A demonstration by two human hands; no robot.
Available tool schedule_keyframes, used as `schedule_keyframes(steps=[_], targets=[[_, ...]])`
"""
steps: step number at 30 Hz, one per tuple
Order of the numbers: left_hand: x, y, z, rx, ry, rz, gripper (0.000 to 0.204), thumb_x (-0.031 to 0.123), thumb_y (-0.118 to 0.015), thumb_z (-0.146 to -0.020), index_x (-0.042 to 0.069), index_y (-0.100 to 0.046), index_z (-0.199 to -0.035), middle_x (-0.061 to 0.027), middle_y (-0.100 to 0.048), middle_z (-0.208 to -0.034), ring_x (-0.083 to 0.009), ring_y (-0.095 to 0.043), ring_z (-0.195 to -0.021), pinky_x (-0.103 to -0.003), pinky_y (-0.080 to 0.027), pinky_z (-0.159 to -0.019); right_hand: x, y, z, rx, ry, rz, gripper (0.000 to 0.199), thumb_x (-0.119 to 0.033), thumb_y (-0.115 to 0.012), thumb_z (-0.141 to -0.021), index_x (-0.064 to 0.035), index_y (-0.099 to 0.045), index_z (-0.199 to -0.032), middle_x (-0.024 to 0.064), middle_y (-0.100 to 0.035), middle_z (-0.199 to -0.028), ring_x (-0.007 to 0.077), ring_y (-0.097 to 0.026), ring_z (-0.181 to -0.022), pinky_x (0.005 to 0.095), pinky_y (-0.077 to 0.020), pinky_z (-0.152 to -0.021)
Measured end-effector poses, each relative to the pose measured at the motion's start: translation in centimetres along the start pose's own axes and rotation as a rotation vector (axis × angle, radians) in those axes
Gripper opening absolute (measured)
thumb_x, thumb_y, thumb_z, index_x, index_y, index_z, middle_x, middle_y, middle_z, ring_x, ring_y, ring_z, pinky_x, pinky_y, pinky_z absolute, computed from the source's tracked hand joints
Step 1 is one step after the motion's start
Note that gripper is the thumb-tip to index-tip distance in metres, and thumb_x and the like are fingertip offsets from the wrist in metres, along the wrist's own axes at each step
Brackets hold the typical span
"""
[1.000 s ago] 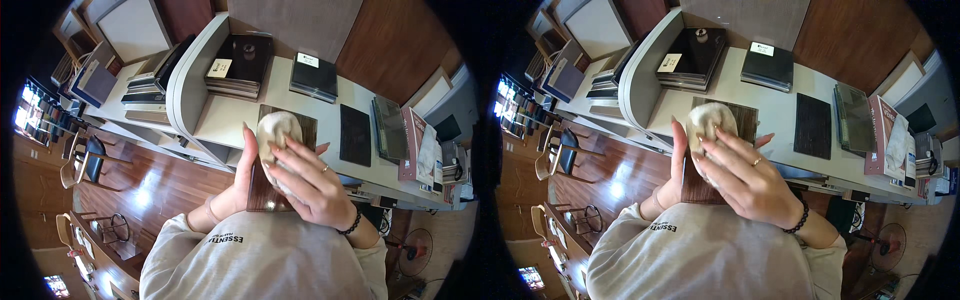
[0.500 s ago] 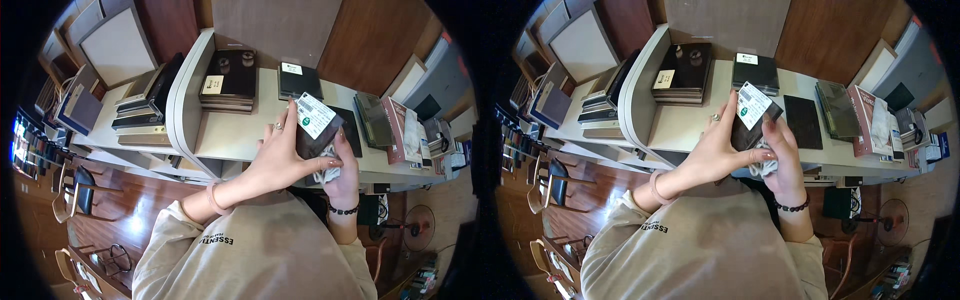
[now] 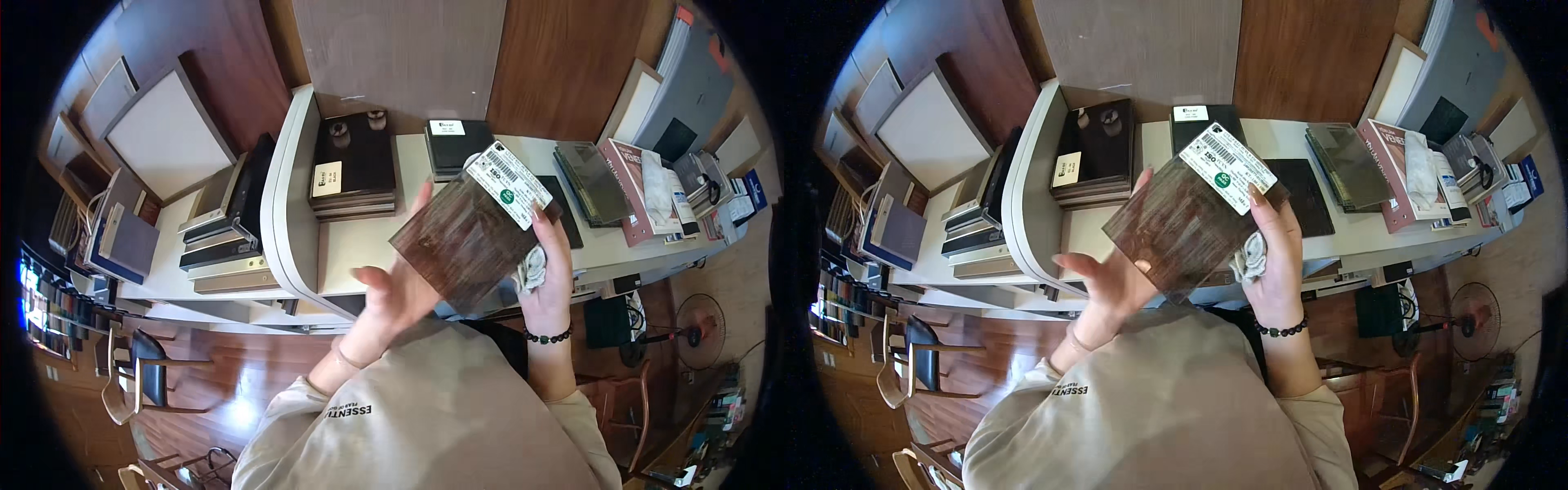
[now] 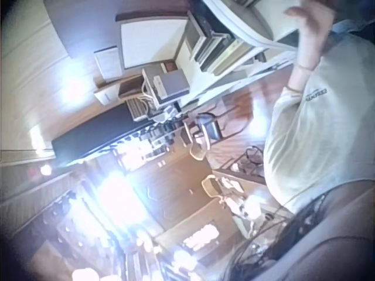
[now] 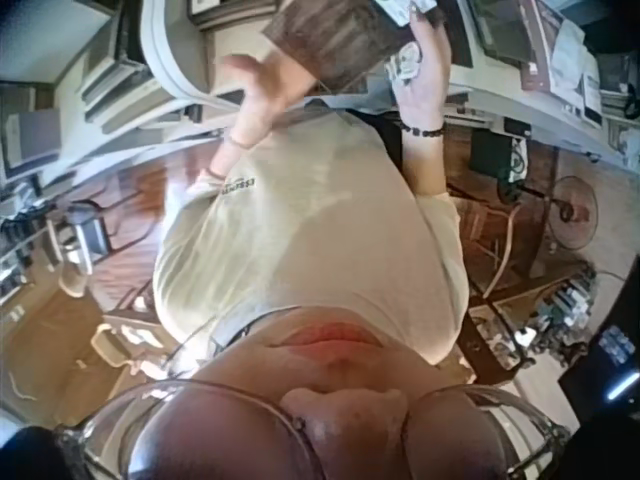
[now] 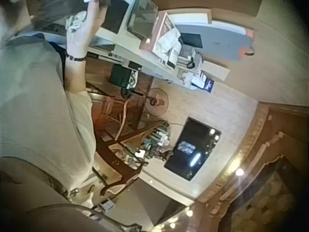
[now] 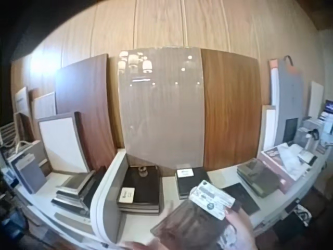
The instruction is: Wiping various objects including tiles, notebooks, and hair extensions with a cloth at a workstation.
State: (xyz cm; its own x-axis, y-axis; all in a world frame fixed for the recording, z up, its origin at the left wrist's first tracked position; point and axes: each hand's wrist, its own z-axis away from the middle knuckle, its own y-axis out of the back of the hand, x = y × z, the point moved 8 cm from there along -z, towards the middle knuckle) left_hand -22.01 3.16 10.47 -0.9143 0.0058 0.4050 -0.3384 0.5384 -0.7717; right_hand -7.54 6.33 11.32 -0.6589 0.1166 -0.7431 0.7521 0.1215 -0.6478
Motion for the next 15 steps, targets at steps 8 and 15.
schedule_keyframes(steps=[8, 15], targets=[[-1.4, 1.0, 0.2, 0.303, 0.101, 0.076, 0.075, 0.061, -0.043, -0.089, 0.028, -0.014, -0.15, -0.0089, -0.015, -0.155, -0.0338, -0.021, -0.14, -0.054, -0.027, -0.111, 1.1, 3.1, 0.3, 0.034, -0.229, 0.319, 0.044, -0.022, -0.056, -0.094, 0.0013, -0.048, -0.131, 0.0119, -0.055, -0.127, 0.0188, -0.053, -0.116, 0.0321, -0.041, -0.099], [-3.3, -1.4, -1.2, 0.14, 0.071, 0.292, 0.069, 0.058, -0.036, -0.093, 0.024, -0.017, -0.15, -0.0121, -0.025, -0.151, -0.0344, -0.029, -0.137, -0.053, -0.029, -0.11, -10.0, 1.5, -1.5, -0.074, 0.627, 0.556, 0.047, -0.009, -0.058, -0.088, -0.0035, -0.05, -0.133, 0.0205, -0.05, -0.133, 0.0302, -0.052, -0.121, 0.0378, -0.0456, -0.098]])
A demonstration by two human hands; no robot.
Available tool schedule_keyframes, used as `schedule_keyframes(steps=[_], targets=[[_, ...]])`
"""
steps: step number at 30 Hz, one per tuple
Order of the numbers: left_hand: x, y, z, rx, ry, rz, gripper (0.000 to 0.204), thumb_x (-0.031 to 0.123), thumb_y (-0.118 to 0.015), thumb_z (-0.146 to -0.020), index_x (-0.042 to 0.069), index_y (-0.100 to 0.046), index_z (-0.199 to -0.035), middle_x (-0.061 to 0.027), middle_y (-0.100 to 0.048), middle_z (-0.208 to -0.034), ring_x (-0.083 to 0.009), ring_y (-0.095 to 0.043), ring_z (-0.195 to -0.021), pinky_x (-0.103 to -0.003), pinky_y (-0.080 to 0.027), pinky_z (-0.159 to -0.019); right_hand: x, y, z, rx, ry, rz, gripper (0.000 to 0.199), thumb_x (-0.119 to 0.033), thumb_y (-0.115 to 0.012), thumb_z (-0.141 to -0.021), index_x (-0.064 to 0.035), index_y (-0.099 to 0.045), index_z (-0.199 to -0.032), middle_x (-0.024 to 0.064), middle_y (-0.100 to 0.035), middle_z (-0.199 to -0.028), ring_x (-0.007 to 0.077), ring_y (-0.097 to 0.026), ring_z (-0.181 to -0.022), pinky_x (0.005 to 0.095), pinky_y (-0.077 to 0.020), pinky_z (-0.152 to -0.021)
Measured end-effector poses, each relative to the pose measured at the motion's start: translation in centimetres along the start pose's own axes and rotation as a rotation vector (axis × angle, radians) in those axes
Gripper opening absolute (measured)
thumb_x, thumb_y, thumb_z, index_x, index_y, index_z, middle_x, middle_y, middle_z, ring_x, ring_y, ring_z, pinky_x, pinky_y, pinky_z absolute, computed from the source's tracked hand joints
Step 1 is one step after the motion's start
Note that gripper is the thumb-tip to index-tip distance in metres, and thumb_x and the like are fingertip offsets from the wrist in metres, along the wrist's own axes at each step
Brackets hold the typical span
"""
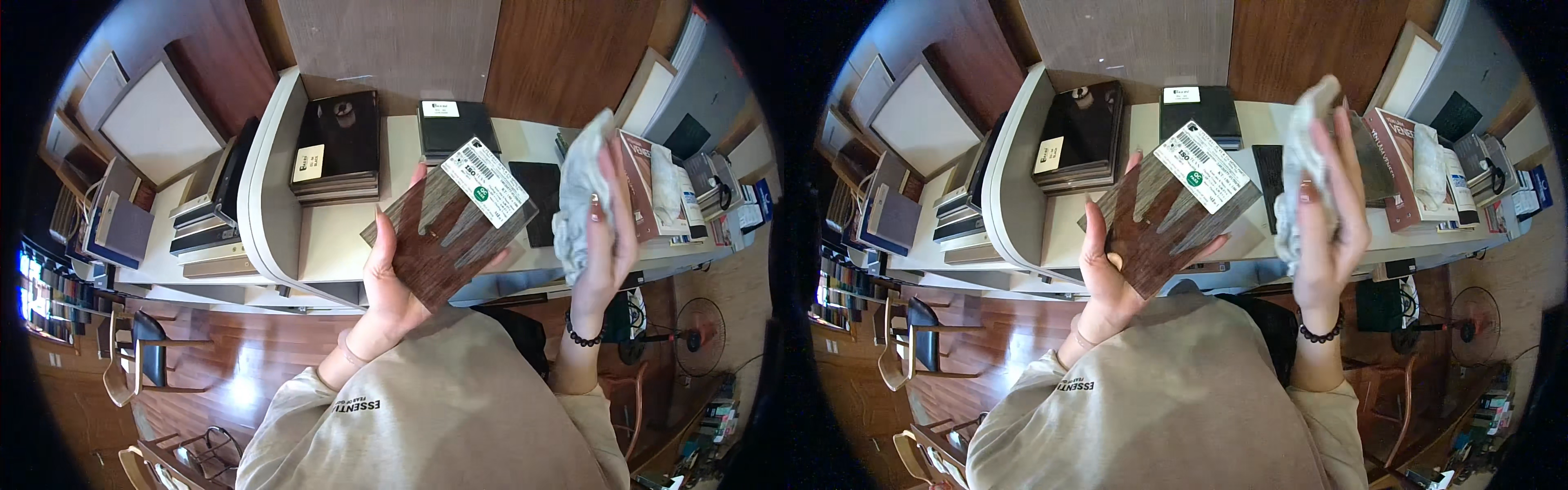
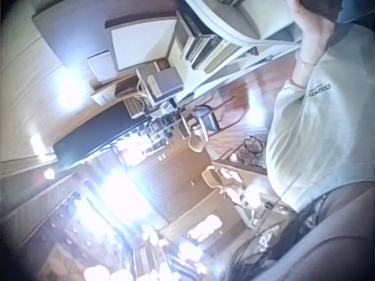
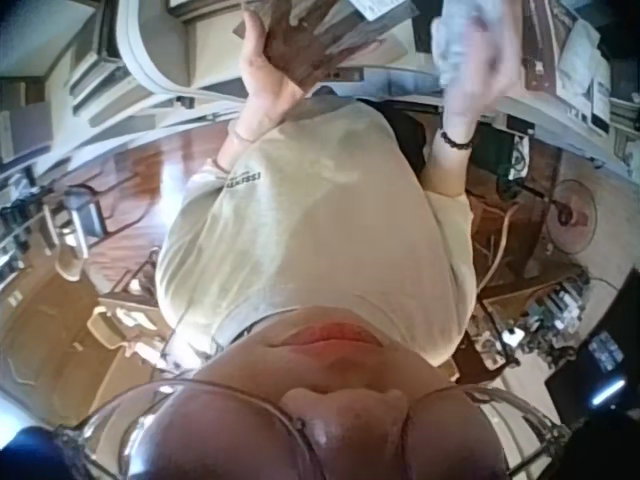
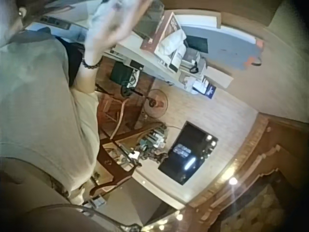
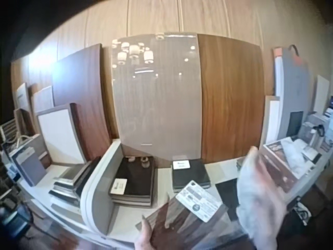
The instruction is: Wiping various objects including tiles, notebooks, and hair extensions with a cloth at a workstation.
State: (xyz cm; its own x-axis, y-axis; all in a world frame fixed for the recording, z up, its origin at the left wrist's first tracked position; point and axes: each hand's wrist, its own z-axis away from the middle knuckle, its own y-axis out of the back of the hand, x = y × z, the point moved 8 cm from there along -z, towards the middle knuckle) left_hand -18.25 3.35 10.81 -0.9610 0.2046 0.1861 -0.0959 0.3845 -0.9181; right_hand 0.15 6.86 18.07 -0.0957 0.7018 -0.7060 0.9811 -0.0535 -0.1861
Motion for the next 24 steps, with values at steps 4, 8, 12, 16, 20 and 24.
schedule_keyframes(steps=[4, 8, 12, 16, 20, 24], targets=[[-1.4, 1.0, 0.0, 0.147, -0.02, -0.221, 0.071, 0.059, -0.032, -0.094, 0.015, -0.02, -0.149, -0.0139, -0.031, -0.148, -0.0335, -0.034, -0.135, -0.048, -0.031, -0.11, 0.6, -7.0, 1.0, -0.415, 0.31, 0.675, 0.042, -0.005, -0.056, -0.085, -0.007, -0.058, -0.127, 0.0207, -0.048, -0.136, 0.0358, -0.049, -0.123, 0.041, -0.0405, -0.103], [-2.0, 2.4, -0.5, 0.285, -0.114, -0.35, 0.075, 0.061, -0.029, -0.095, 0.007, -0.022, -0.147, -0.0144, -0.034, -0.146, -0.0317, -0.037, -0.132, -0.044, -0.033, -0.109, 2.2, -8.2, 2.3, -0.517, 0.318, 0.736, 0.039, -0.004, -0.061, -0.081, -0.0058, -0.062, -0.12, 0.0188, -0.054, -0.13, 0.0371, -0.053, -0.118, 0.0423, -0.0417, -0.101], [-0.6, 4.4, -0.8, 0.439, -0.233, -0.679, 0.079, 0.066, -0.031, -0.092, 0.008, -0.028, -0.145, -0.0137, -0.039, -0.143, -0.0282, -0.04, -0.13, -0.041, -0.035, -0.106, 0.7, -9.1, 5.2, -0.713, 0.364, 0.521, 0.035, -0.004, -0.063, -0.081, -0.0059, -0.066, -0.115, 0.0159, -0.059, -0.125, 0.0334, -0.056, -0.116, 0.0407, -0.0456, -0.098], [-2.3, 3.6, -1.4, 0.079, -0.19, -0.084, 0.073, 0.062, -0.026, -0.095, 0.007, -0.032, -0.143, -0.0125, -0.042, -0.141, -0.0257, -0.043, -0.128, -0.039, -0.035, -0.106, 1.8, -8.3, 4.1, -0.792, 0.384, 0.451, 0.031, -0.004, -0.065, -0.079, -0.0062, -0.068, -0.11, 0.0138, -0.062, -0.12, 0.0314, -0.058, -0.114, 0.0396, -0.0476, -0.095], [-2.5, 2.5, -2.2, 0.182, -0.27, -0.221, 0.077, 0.066, -0.027, -0.093, 0.006, -0.034, -0.141, -0.0119, -0.044, -0.139, -0.0242, -0.044, -0.127, -0.038, -0.036, -0.106, 4.5, -6.8, 0.6, -0.443, 0.369, 0.63, 0.032, -0.004, -0.068, -0.077, -0.0075, -0.069, -0.109, 0.013, -0.063, -0.119, 0.0288, -0.06, -0.112, 0.0393, -0.049, -0.094], [1.4, 3.6, -2.1, -0.086, -0.373, -0.078, 0.082, 0.069, -0.027, -0.091, 0.005, -0.034, -0.141, -0.0122, -0.044, -0.139, -0.025, -0.043, -0.128, -0.038, -0.034, -0.107, 2.3, -9.3, 4.1, -0.582, 0.411, 0.409, 0.035, -0.003, -0.068, -0.076, -0.0071, -0.068, -0.11, 0.0133, -0.062, -0.119, 0.0295, -0.061, -0.111, 0.0388, -0.049, -0.094]])
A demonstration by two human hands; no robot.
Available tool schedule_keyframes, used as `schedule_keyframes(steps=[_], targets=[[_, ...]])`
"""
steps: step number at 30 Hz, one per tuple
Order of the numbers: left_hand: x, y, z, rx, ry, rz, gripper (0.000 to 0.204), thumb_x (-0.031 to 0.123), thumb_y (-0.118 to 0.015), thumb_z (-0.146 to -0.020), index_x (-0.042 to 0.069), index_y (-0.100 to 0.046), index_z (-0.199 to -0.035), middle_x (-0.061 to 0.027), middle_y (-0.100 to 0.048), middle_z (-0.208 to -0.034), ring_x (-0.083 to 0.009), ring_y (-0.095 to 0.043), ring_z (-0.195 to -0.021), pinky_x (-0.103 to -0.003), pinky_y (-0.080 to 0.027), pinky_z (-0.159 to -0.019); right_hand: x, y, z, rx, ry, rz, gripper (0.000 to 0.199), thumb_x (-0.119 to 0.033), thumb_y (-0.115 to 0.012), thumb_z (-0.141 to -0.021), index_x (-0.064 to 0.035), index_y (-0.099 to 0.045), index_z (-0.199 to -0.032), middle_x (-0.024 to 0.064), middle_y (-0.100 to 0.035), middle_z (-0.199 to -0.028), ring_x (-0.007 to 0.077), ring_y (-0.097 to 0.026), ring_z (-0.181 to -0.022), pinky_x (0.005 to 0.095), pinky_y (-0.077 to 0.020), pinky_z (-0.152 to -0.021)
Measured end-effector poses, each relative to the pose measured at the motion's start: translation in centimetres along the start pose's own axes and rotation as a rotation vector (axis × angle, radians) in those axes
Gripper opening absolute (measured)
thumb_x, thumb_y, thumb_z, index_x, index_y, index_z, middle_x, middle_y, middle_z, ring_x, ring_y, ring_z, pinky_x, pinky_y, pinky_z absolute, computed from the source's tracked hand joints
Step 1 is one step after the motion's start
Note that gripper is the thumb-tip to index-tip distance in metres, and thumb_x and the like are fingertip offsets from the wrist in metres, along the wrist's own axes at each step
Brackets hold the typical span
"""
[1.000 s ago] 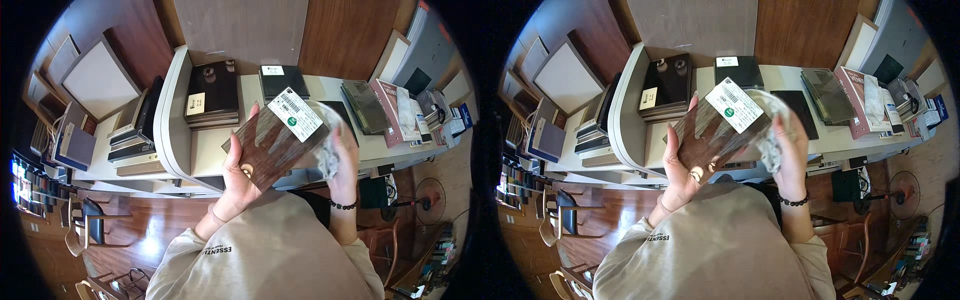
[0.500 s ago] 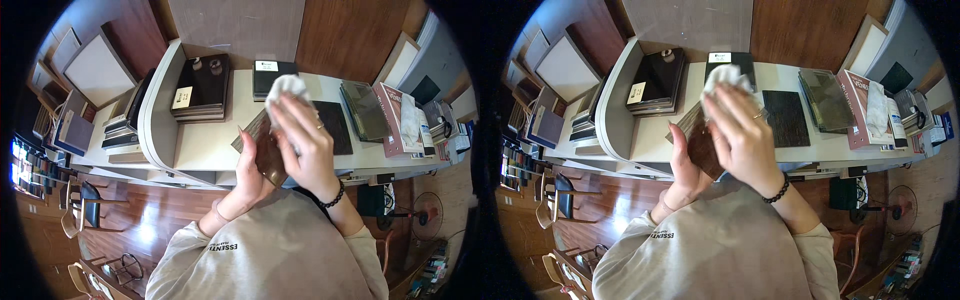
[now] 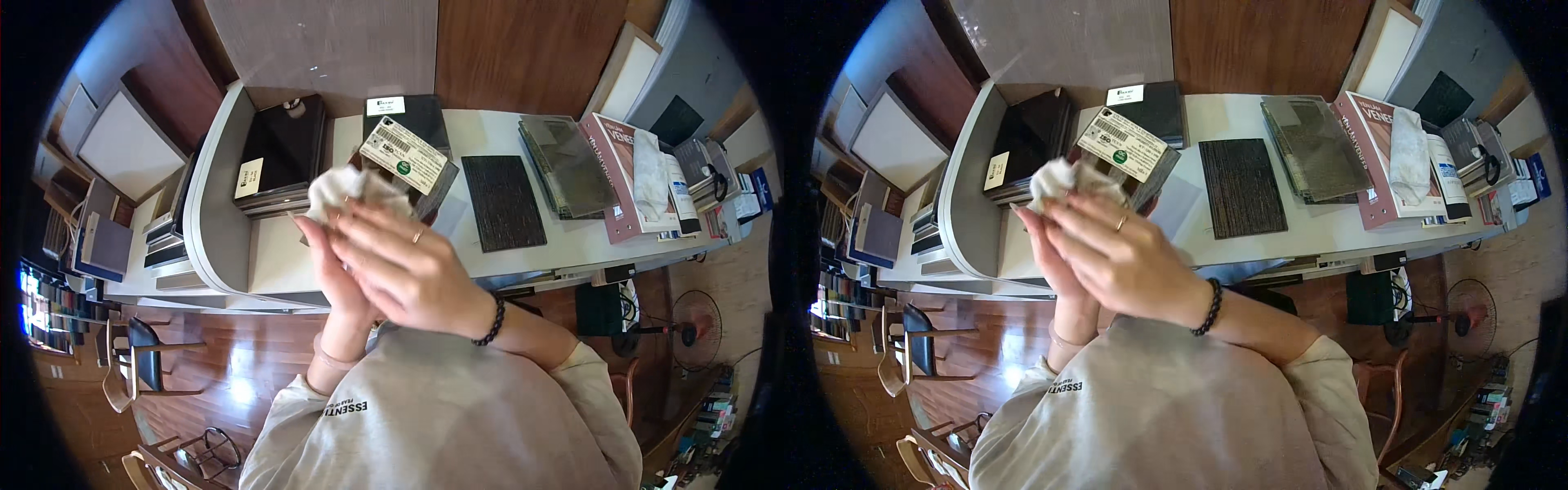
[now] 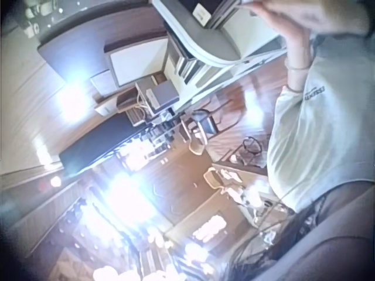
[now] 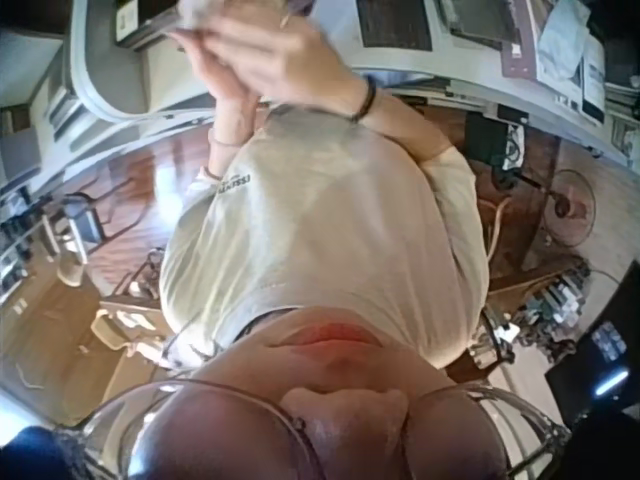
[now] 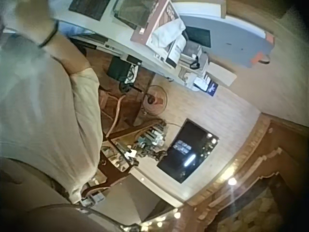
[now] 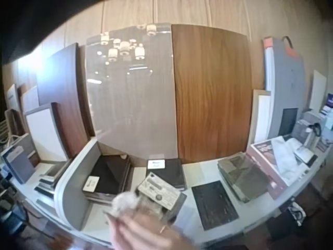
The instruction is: Wiping various objects including tiles, notebooks, and hair extensions with a cloth at a workstation.
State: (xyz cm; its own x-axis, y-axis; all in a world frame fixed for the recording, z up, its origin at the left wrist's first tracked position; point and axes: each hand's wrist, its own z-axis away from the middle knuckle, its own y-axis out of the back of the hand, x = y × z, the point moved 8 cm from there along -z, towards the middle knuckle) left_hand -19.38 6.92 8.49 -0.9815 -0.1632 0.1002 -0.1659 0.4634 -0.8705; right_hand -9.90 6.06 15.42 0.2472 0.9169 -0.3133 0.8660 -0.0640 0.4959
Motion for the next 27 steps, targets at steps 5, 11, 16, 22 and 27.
schedule_keyframes(steps=[5, 11, 16, 22, 27], targets=[[-1.7, -1.2, 1.1, 0.066, 0.075, 0.017, 0.081, 0.069, -0.026, -0.091, 0.005, -0.036, -0.14, -0.0125, -0.044, -0.139, -0.0248, -0.043, -0.128, -0.038, -0.035, -0.106, 2.2, 1.7, 0.3, -0.062, 0.015, 0.017, 0.036, -0.002, -0.066, -0.076, -0.0076, -0.068, -0.112, 0.0134, -0.062, -0.12, 0.0296, -0.06, -0.112, 0.0379, -0.049, -0.095], [0.2, -1.0, 1.1, 0.265, 0.011, -0.103, 0.075, 0.065, -0.034, -0.092, 0.004, -0.046, -0.134, -0.0133, -0.051, -0.131, -0.0245, -0.05, -0.12, -0.037, -0.039, -0.103, 0.7, 0.9, -1.4, 0.089, -0.023, 0.249, 0.035, -0.001, -0.065, -0.074, -0.0063, -0.069, -0.108, 0.0128, -0.063, -0.118, 0.0288, -0.06, -0.112, 0.0376, -0.0488, -0.096], [2.1, -2.9, 1.2, -0.327, 0.144, 0.053, 0.086, 0.07, -0.024, -0.09, 0.002, -0.031, -0.143, -0.0157, -0.041, -0.142, -0.0293, -0.041, -0.13, -0.04, -0.034, -0.108, -4.5, -1.1, -0.6, -0.184, 0.168, -0.004, 0.038, 0.001, -0.062, -0.075, -0.0029, -0.066, -0.113, 0.0139, -0.061, -0.122, 0.0309, -0.058, -0.115, 0.0399, -0.045, -0.1], [3.8, -3.0, 2.2, 0.213, 0.051, -0.316, 0.086, 0.069, -0.024, -0.091, 0.002, -0.027, -0.144, -0.0169, -0.039, -0.142, -0.031, -0.041, -0.129, -0.041, -0.034, -0.108, -1.4, -1.1, -4.2, 0.058, 0.004, 0.224, 0.037, 0.0, -0.063, -0.072, -0.0053, -0.069, -0.108, 0.0124, -0.063, -0.119, 0.0288, -0.057, -0.116, 0.0408, -0.0449, -0.1], [6.8, -3.0, 2.4, 0.156, 0.102, -0.528, 0.086, 0.068, -0.024, -0.091, 0.001, -0.022, -0.146, -0.0164, -0.035, -0.145, -0.0319, -0.037, -0.132, -0.043, -0.032, -0.11, -7.9, -4.7, -2.8, -0.234, 0.179, -0.05, 0.04, 0.001, -0.058, -0.073, -0.0044, -0.068, -0.112, 0.0152, -0.062, -0.12, 0.0326, -0.056, -0.117, 0.0437, -0.0438, -0.1]])
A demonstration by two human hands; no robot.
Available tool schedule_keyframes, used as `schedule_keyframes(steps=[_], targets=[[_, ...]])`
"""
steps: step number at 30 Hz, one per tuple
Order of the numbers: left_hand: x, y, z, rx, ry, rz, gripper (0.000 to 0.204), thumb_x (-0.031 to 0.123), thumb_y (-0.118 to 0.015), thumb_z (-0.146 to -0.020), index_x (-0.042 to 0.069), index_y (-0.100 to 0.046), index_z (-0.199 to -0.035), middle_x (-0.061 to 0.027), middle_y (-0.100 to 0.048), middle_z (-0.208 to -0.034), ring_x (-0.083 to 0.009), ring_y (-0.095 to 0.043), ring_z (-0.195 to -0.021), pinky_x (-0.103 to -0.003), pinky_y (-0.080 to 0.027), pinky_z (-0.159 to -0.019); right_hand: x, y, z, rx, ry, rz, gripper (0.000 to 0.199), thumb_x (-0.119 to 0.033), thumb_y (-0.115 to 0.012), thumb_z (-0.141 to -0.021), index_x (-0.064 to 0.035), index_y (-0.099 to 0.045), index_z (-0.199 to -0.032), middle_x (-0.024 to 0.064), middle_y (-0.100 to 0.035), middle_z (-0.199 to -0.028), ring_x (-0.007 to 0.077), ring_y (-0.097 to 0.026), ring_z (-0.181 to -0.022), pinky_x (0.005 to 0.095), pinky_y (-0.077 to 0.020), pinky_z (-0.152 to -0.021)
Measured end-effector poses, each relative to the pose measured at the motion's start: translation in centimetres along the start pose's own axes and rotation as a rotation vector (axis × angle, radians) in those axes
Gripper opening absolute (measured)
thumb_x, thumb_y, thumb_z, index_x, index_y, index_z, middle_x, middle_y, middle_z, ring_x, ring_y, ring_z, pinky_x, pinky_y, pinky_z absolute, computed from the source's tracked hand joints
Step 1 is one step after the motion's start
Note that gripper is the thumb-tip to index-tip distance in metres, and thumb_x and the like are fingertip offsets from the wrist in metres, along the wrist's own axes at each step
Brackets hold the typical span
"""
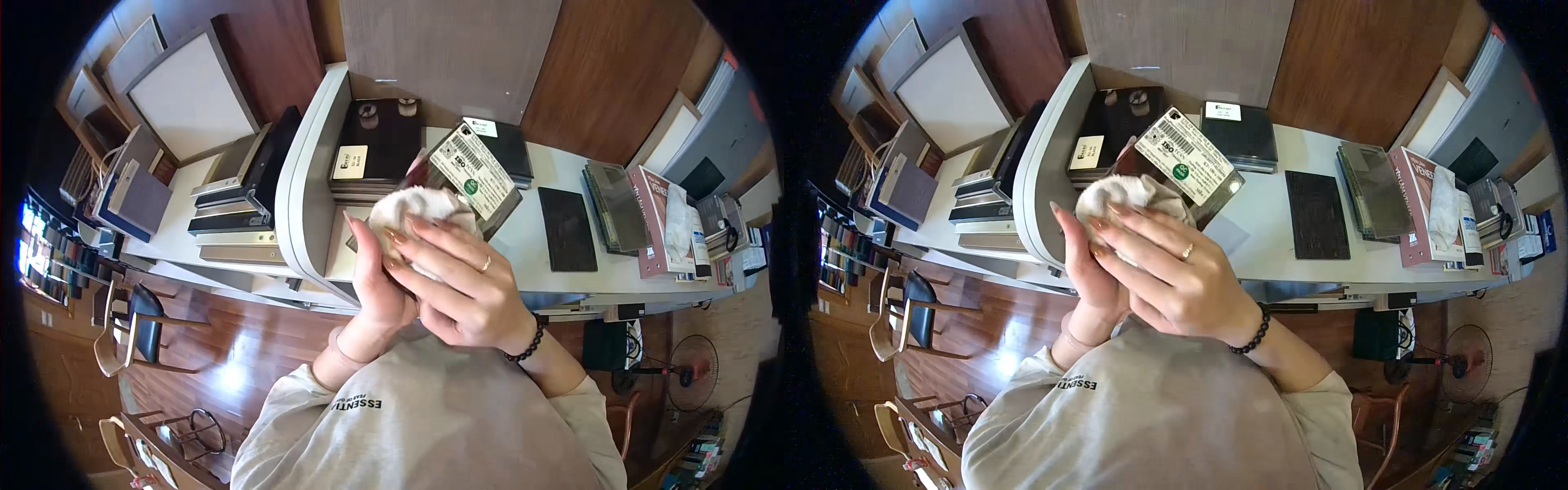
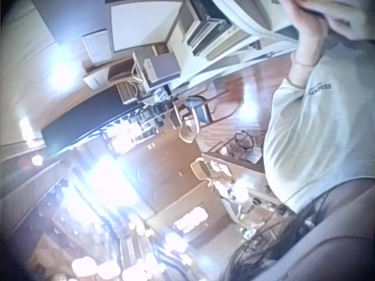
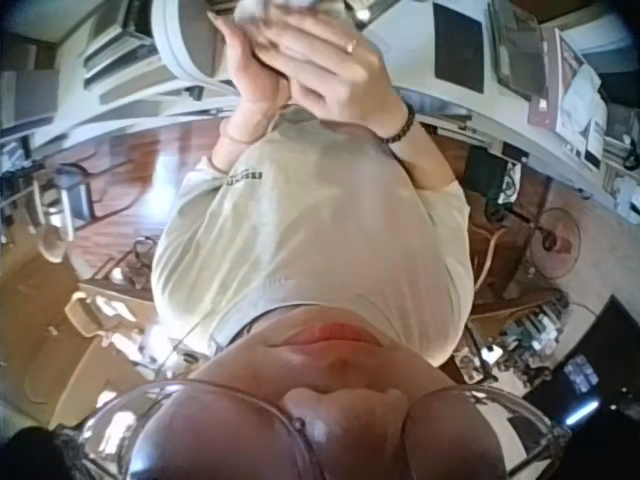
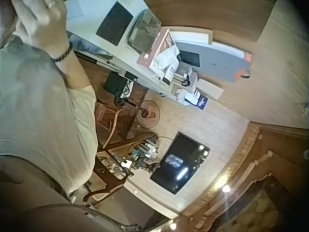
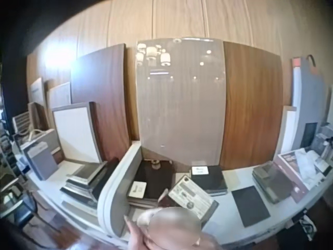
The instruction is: Wiping various objects including tiles, notebooks, and hair extensions with a cloth at a workstation.
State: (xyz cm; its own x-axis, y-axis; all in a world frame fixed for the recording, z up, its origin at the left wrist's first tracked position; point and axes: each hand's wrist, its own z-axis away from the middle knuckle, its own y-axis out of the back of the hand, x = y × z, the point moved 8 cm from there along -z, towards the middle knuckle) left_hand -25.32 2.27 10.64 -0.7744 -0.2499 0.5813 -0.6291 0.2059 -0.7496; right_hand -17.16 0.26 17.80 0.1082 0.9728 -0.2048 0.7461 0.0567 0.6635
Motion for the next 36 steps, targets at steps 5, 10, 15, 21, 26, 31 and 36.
schedule_keyframes(steps=[5, 10, 15, 21, 26, 31, 36], targets=[[-0.3, -0.5, 0.3, -0.16, 0.043, 0.37, 0.087, 0.069, -0.025, -0.091, 0.003, -0.02, -0.147, -0.0154, -0.032, -0.147, -0.0315, -0.036, -0.133, -0.043, -0.03, -0.111, 3.4, 1.9, 0.3, 0.17, -0.134, 0.221, 0.038, 0.0, -0.058, -0.072, -0.005, -0.069, -0.108, 0.0144, -0.062, -0.118, 0.0322, -0.056, -0.117, 0.0434, -0.0444, -0.1], [0.0, -0.5, -0.6, -0.138, 0.008, 0.482, 0.083, 0.066, -0.024, -0.093, 0.0, -0.031, -0.143, -0.0169, -0.039, -0.143, -0.028, -0.042, -0.13, -0.039, -0.034, -0.108, 0.7, 0.8, -1.0, 0.257, -0.165, 0.291, 0.036, 0.001, -0.058, -0.069, -0.0039, -0.071, -0.103, 0.0147, -0.063, -0.116, 0.0312, -0.056, -0.117, 0.0442, -0.0445, -0.1], [-0.7, -1.3, -0.3, -0.316, 0.09, 0.445, 0.083, 0.066, -0.024, -0.093, 0.001, -0.03, -0.143, -0.0153, -0.038, -0.144, -0.0273, -0.039, -0.131, -0.039, -0.031, -0.109, 0.7, 1.6, 1.6, 0.132, -0.181, 0.13, 0.039, 0.003, -0.057, -0.068, -0.0027, -0.069, -0.105, 0.0171, -0.061, -0.118, 0.0325, -0.055, -0.118, 0.0438, -0.0435, -0.101], [-3.9, -1.5, 0.0, -0.086, 0.189, 0.135, 0.078, 0.062, -0.025, -0.095, 0.005, -0.023, -0.146, -0.0136, -0.035, -0.145, -0.0258, -0.038, -0.132, -0.038, -0.031, -0.109, 3.0, 3.8, 0.4, 0.274, -0.282, 0.333, 0.038, 0.001, -0.055, -0.068, -0.0009, -0.07, -0.103, 0.016, -0.063, -0.116, 0.0341, -0.057, -0.116, 0.0454, -0.0438, -0.1], [-7.2, -2.3, -0.1, -0.097, 0.298, 0.303, 0.071, 0.056, -0.027, -0.097, 0.005, -0.024, -0.146, -0.0125, -0.036, -0.145, -0.0247, -0.038, -0.132, -0.039, -0.031, -0.109, 2.9, 4.4, 5.5, 0.093, -0.249, 0.227, 0.045, 0.004, -0.051, -0.07, 0.0017, -0.065, -0.113, 0.0164, -0.061, -0.122, 0.0339, -0.054, -0.12, 0.0448, -0.04, -0.103], [-9.4, -5.0, 0.3, -0.162, 0.316, 0.337, 0.067, 0.054, -0.028, -0.098, 0.008, -0.023, -0.147, -0.0122, -0.036, -0.145, -0.0238, -0.037, -0.132, -0.039, -0.033, -0.108, 6.2, 7.6, 6.9, 0.222, -0.399, 0.338, 0.04, 0.001, -0.052, -0.073, 0.0028, -0.066, -0.11, 0.0201, -0.061, -0.12, 0.0357, -0.054, -0.119, 0.0443, -0.0381, -0.104], [-8.5, -3.4, 0.2, -0.119, 0.382, 0.368, 0.073, 0.06, -0.029, -0.095, 0.012, -0.018, -0.149, -0.0143, -0.028, -0.149, -0.0291, -0.033, -0.135, -0.044, -0.031, -0.109, 4.4, 5.5, 9.1, -0.015, -0.194, -0.264, 0.042, 0.002, -0.047, -0.081, 0.0017, -0.06, -0.121, 0.0207, -0.056, -0.127, 0.0366, -0.051, -0.121, 0.0417, -0.0364, -0.106]])
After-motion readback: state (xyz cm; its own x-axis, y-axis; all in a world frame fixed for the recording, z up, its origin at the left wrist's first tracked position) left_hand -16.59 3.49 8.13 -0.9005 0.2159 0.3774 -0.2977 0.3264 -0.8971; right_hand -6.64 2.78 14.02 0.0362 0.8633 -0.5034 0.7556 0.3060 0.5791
